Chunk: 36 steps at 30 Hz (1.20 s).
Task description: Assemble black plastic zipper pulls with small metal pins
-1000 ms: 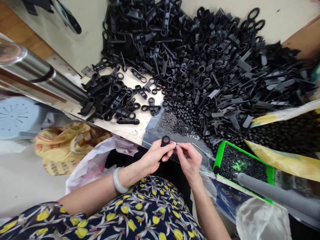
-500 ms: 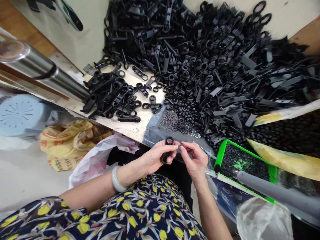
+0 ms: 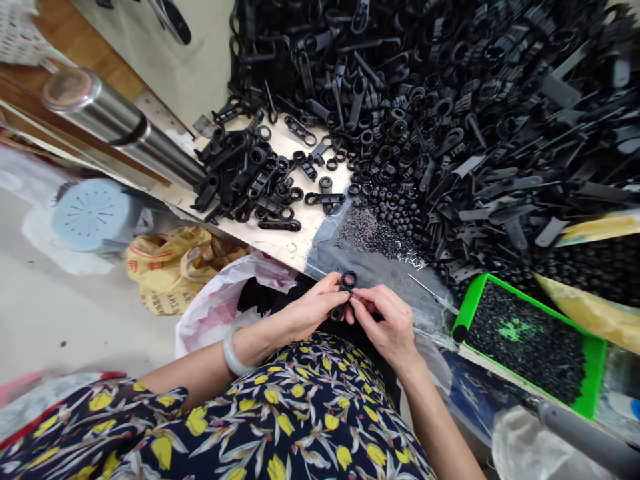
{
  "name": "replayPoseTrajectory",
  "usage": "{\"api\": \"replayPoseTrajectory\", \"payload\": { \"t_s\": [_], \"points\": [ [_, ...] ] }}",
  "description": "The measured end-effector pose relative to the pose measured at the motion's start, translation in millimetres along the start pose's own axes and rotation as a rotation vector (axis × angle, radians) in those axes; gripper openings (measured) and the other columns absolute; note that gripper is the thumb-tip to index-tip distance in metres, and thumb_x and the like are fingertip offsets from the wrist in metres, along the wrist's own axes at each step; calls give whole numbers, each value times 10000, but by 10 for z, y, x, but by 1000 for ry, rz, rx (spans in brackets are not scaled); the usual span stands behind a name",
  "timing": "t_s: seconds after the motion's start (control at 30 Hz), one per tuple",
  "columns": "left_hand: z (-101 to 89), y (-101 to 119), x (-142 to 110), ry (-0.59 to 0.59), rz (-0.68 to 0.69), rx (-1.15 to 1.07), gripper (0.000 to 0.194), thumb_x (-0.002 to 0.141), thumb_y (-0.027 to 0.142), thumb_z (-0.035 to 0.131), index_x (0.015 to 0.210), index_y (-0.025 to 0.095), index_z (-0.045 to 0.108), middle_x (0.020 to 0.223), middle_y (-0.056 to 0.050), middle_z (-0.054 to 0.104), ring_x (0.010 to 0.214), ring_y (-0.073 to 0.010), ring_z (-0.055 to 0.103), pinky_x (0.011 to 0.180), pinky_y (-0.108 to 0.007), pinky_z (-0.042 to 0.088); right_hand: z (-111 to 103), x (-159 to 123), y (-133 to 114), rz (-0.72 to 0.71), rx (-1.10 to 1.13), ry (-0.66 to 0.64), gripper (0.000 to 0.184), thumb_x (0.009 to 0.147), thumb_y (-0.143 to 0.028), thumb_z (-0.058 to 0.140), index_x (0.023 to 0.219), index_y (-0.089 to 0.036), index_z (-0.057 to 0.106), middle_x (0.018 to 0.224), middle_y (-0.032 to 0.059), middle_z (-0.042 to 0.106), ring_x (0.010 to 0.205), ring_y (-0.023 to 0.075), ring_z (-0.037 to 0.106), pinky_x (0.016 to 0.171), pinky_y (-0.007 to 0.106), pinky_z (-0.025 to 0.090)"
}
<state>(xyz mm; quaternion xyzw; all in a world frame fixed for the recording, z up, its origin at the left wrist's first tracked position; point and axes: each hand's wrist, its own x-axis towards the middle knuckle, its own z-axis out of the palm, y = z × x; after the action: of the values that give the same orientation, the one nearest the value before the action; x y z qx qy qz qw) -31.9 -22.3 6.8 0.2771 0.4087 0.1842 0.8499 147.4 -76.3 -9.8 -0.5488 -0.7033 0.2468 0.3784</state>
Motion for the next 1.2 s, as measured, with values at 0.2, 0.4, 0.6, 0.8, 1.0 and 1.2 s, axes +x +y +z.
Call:
{"api": "replayPoseTrajectory", "payload": {
  "t_s": [0.2,0.4,0.6,0.8,1.0,1.2],
  "points": [
    [23,-62,32,55,67,33,286,884,324,647,1116,180,561,799,8,630,746,-136,598,705,-266,409,6,-18,42,-41,-105,10,99,987,-179,672,1075,-179,718,830,24,717,732,141,619,707,281,507],
    [20,-97,87,13,49,13,331,844,309,692,1126,180,579,902,-17,649,787,-150,630,747,-297,470,10,-63,94,-109,-238,-5,106,1005,-157,638,1077,-165,716,860,46,744,784,156,650,734,283,506],
    [59,-101,96,35,44,25,303,845,319,686,1085,176,567,858,-3,627,756,-141,592,733,-291,462,43,-114,5,-152,-453,8,174,999,-140,647,1159,-142,715,861,48,744,747,154,620,703,277,463],
    [63,-126,83,63,83,75,170,854,236,620,1011,186,577,835,18,575,815,-140,541,754,-265,415,93,-192,-37,-110,-515,15,228,989,-155,666,1211,-161,716,879,42,766,729,148,603,715,297,430],
    [56,-114,58,62,88,112,192,888,215,577,1076,184,600,878,9,591,904,-166,560,825,-284,406,139,-165,-48,-115,-563,118,150,948,-147,715,1091,-187,732,816,15,772,715,152,615,695,317,388],
    [27,-139,73,55,101,139,234,917,225,555,1138,181,622,849,0,589,877,-179,559,814,-294,415,137,-166,-23,-109,-516,103,142,957,-124,696,1080,-190,723,850,32,776,730,168,631,707,321,429]
  ]
}}
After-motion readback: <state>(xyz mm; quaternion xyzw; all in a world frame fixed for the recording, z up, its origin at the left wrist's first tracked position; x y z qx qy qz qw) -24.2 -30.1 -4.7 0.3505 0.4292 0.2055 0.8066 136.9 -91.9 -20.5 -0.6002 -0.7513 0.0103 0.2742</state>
